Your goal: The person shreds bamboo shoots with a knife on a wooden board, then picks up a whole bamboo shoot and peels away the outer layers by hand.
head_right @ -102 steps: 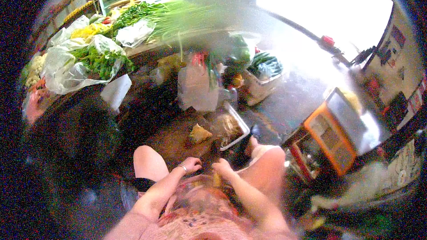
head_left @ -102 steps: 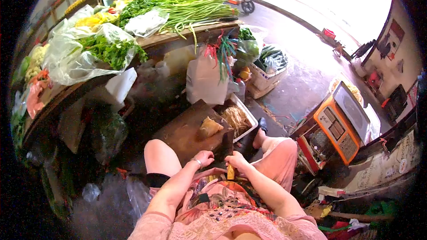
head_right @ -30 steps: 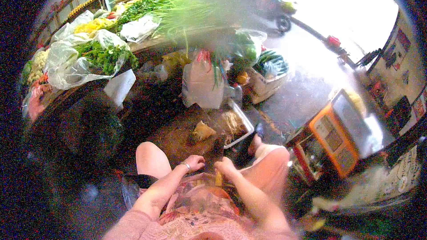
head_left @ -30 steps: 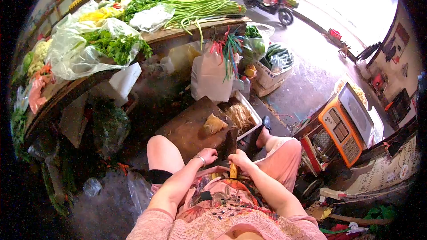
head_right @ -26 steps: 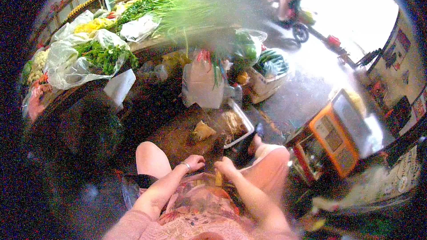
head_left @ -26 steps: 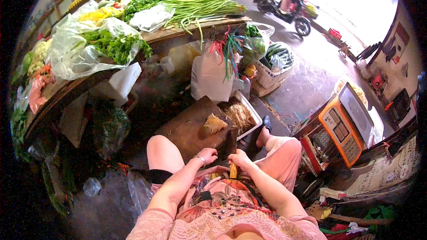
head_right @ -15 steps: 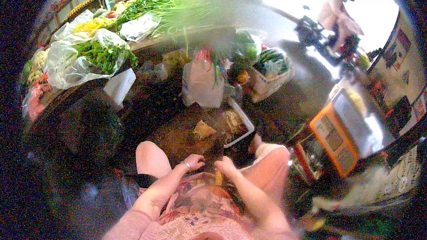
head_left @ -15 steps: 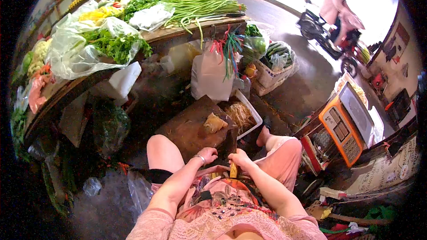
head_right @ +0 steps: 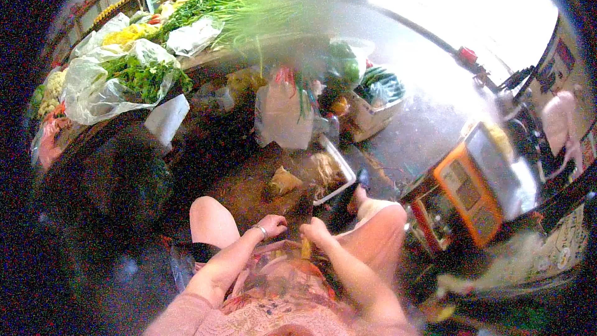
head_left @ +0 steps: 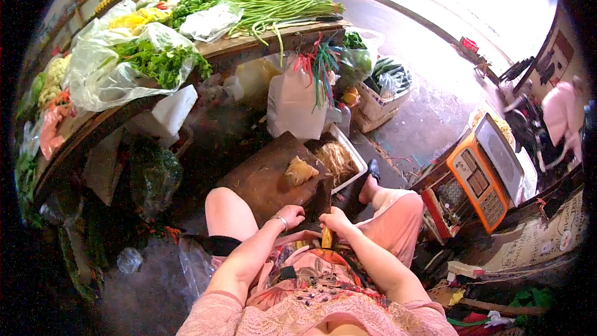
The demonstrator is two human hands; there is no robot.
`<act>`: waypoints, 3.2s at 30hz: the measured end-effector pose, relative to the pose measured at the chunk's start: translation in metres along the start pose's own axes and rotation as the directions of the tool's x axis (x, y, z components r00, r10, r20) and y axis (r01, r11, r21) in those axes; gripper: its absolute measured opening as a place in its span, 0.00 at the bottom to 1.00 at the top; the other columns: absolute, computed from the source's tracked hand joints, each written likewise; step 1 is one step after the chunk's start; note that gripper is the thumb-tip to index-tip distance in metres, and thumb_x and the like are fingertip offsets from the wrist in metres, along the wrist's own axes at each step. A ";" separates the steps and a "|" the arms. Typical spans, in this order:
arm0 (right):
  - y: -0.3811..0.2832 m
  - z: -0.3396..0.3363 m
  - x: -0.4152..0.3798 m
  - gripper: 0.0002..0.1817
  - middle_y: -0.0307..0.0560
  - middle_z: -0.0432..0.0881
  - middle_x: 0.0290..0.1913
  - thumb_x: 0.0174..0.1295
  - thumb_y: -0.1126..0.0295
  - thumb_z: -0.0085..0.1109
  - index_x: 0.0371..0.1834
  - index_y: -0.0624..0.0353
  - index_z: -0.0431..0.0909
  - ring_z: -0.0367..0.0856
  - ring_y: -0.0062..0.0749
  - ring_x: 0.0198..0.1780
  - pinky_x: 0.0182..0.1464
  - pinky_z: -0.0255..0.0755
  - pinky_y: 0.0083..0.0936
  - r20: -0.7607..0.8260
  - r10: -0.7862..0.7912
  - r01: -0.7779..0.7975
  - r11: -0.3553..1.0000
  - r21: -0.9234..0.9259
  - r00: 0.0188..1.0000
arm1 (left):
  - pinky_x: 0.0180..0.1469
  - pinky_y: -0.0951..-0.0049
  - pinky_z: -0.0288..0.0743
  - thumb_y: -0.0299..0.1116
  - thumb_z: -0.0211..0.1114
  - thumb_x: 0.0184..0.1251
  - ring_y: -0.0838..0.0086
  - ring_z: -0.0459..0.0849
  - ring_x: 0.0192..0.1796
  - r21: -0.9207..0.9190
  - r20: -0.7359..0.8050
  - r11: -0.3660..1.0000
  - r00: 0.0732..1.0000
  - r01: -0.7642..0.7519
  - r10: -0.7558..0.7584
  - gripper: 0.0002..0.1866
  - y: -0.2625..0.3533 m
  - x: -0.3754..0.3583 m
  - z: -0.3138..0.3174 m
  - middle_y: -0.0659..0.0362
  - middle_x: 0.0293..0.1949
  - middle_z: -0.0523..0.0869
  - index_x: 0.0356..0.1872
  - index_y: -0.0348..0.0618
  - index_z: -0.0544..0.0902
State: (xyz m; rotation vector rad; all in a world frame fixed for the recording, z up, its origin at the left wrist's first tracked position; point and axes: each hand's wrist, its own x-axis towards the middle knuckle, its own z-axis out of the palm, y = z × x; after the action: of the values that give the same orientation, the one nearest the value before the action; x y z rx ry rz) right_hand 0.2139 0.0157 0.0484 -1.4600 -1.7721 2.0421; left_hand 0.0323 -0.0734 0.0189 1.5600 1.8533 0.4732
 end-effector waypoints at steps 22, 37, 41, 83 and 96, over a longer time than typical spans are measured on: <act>0.005 0.001 0.005 0.06 0.45 0.75 0.22 0.52 0.74 0.53 0.32 0.64 0.71 0.74 0.31 0.23 0.27 0.70 0.27 -0.027 -0.006 0.005 0.999 -0.033 1.000 | 0.47 0.64 0.74 0.36 0.60 0.53 0.58 0.82 0.43 -0.024 0.024 0.998 0.998 0.058 -0.058 0.12 0.008 -0.003 -0.005 0.49 0.37 0.84 0.37 0.42 0.82; 0.009 0.000 0.009 0.07 0.44 0.76 0.23 0.51 0.73 0.54 0.31 0.65 0.73 0.74 0.30 0.24 0.28 0.69 0.26 -0.032 -0.054 0.051 0.994 -0.092 0.998 | 0.48 0.63 0.73 0.36 0.61 0.53 0.57 0.81 0.44 0.015 0.024 1.000 0.999 0.026 -0.026 0.12 0.004 0.000 -0.001 0.49 0.38 0.84 0.37 0.43 0.82; 0.009 0.000 0.010 0.07 0.45 0.76 0.23 0.51 0.73 0.54 0.32 0.65 0.72 0.75 0.30 0.24 0.28 0.69 0.26 -0.050 -0.040 0.032 0.989 -0.145 0.998 | 0.48 0.63 0.73 0.36 0.60 0.53 0.57 0.81 0.44 0.029 0.031 0.999 0.999 0.031 -0.031 0.13 0.007 -0.001 -0.003 0.49 0.38 0.84 0.37 0.43 0.82; 0.000 0.003 0.003 0.08 0.45 0.77 0.22 0.50 0.71 0.55 0.29 0.66 0.75 0.75 0.31 0.24 0.29 0.69 0.26 -0.056 -0.051 0.041 0.985 -0.169 0.997 | 0.48 0.61 0.73 0.36 0.59 0.52 0.55 0.80 0.44 0.032 0.053 0.998 0.997 0.050 -0.052 0.12 0.011 -0.001 -0.003 0.47 0.38 0.83 0.36 0.42 0.82; -0.010 0.002 -0.003 0.11 0.48 0.79 0.23 0.48 0.68 0.55 0.29 0.67 0.75 0.78 0.34 0.26 0.31 0.70 0.28 -0.094 -0.071 0.036 0.940 -0.339 0.993 | 0.48 0.59 0.73 0.35 0.57 0.51 0.52 0.79 0.44 0.063 0.032 0.997 0.999 0.040 -0.042 0.13 0.008 0.001 0.002 0.45 0.38 0.82 0.36 0.41 0.81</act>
State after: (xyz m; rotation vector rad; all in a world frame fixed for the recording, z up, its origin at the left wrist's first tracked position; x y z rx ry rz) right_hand 0.2092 0.0156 0.0575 -1.5447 -2.1709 1.6610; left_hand 0.0396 -0.0707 0.0221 1.5582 1.8867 0.3721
